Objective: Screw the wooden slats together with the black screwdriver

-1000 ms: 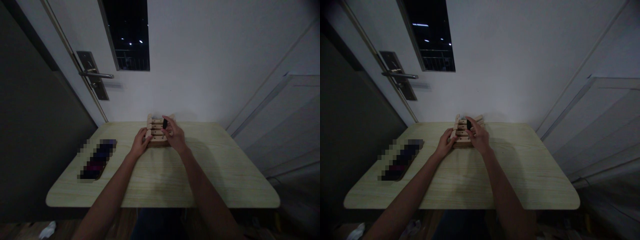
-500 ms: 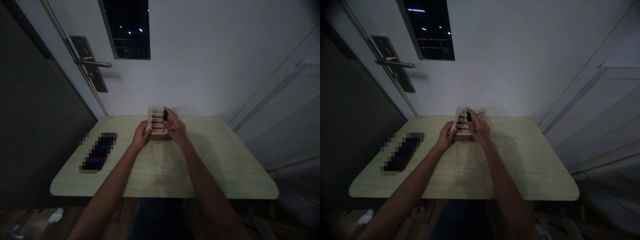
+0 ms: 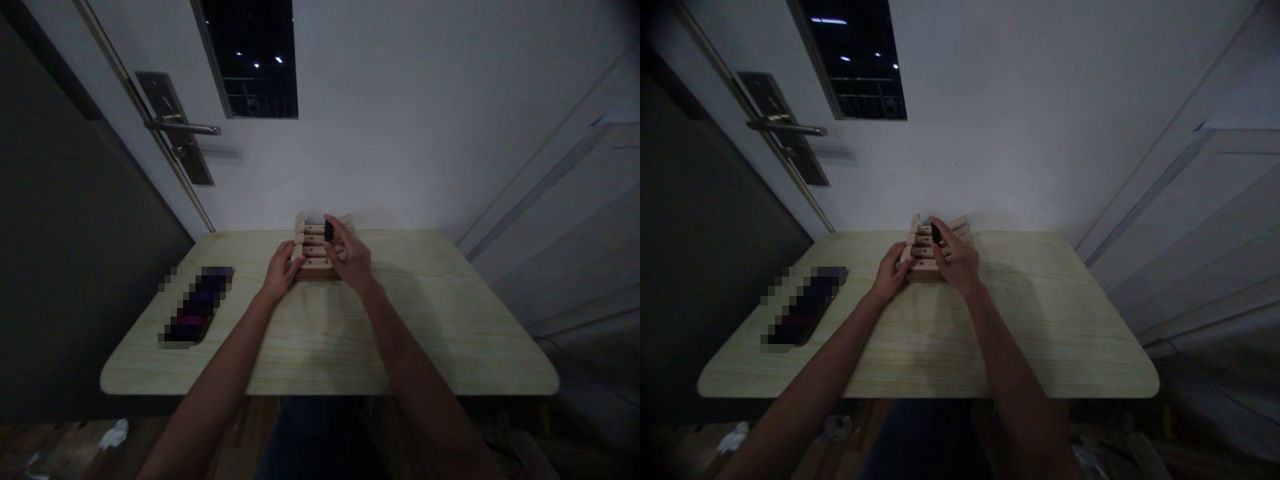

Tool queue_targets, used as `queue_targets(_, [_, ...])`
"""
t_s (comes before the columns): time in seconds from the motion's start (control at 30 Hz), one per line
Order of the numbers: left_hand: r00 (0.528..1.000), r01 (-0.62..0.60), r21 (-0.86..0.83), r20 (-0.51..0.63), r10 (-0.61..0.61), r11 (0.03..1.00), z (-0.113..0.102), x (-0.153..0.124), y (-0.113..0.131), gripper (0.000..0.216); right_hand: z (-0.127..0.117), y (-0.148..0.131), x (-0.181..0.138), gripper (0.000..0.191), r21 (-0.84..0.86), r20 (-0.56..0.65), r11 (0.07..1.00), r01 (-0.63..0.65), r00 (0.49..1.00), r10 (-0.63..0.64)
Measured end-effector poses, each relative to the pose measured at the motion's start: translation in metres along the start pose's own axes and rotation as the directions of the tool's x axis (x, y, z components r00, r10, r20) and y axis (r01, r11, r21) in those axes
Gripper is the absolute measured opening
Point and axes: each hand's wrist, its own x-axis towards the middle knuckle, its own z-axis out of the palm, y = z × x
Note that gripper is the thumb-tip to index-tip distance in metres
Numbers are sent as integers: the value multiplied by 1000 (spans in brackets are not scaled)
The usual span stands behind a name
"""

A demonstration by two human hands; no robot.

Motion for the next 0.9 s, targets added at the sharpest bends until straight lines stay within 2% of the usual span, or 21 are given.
queue_targets(0.2, [1000, 17, 22, 0, -17, 1000, -1, 0, 2, 36, -2, 3, -1, 48, 81, 48, 997, -3, 999, -1])
queue_targets(0.37, [1000, 16, 12, -8, -16, 1000, -1, 0, 2, 37, 2, 5, -2, 48, 90, -12, 996, -6, 1000, 8])
queue_targets(0.57, [1000, 9, 9, 4, -9, 1000, -1, 0, 3, 38, 5, 7, -3, 51, 20, -44, 1000, 10, 999, -9])
queue_targets(0.73, [1000, 17, -5, -1, -17, 1000, -2, 1, 4, 36, 1, 5, -3, 49, -66, -22, 995, 79, 997, -80])
queue_targets(0.9, [1000, 19, -7, -10, -19, 1000, -1, 0, 3, 35, -4, 5, -2, 48, -56, 23, 992, 117, 993, -115])
